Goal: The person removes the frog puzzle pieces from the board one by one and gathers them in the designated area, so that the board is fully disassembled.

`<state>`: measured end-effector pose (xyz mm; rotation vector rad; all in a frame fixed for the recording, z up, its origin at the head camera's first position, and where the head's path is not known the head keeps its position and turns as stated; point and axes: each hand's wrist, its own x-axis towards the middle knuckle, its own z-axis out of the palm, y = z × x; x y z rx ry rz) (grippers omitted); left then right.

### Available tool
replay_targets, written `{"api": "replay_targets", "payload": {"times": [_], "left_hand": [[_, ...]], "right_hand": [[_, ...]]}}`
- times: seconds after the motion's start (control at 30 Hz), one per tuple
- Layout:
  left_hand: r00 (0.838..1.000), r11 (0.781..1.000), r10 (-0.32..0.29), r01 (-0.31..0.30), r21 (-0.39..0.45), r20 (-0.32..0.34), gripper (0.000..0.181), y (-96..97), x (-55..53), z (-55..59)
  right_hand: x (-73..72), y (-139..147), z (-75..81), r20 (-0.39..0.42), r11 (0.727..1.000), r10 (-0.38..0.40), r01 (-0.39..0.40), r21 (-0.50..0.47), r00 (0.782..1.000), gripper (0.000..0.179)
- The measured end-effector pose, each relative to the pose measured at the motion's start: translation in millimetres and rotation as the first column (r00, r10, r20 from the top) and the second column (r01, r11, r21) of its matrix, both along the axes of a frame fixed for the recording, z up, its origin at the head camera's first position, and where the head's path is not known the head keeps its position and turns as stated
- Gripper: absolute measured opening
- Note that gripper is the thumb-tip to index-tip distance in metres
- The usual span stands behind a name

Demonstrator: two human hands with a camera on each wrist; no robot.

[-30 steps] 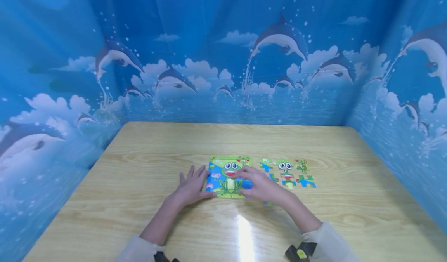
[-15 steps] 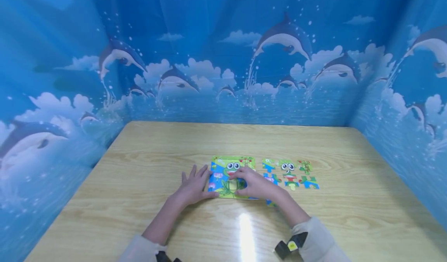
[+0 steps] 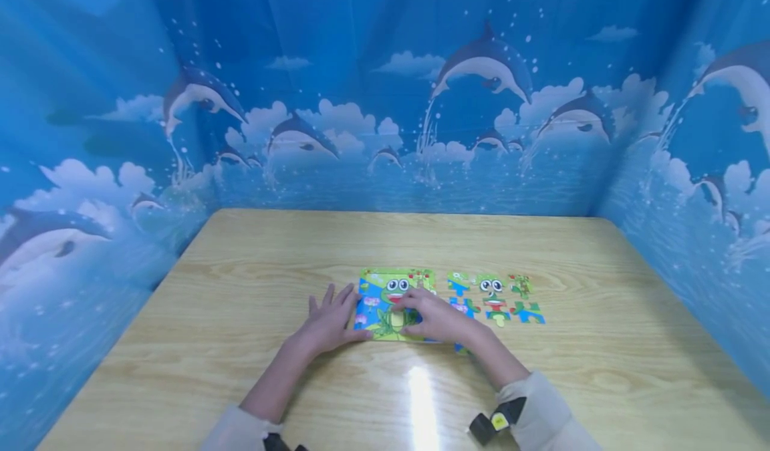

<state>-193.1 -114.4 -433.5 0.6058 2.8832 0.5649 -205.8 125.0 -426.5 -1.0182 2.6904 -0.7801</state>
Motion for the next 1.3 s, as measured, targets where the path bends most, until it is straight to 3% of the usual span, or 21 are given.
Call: {"api": "replay_targets", "payload": {"times": [0.9,1.3], "left_hand": [[1.0,1.0,-0.004,0.004,-0.005,-0.002,0.086,-1.2,-0.4,-0.3],[1.0,1.0,-0.008,0.008,0.001,-0.006,0.086,-0.6,0.2,0.1]], "right_hand": [[-1.8,-4.8,-5.7,-0.151,0.998,0.061,-0.064,-0.013,0.987,0.04],[-1.2,-5.5,-4.6,-0.158,0.998,0.059,-0.059,0.009,0.986,0.04]]}}
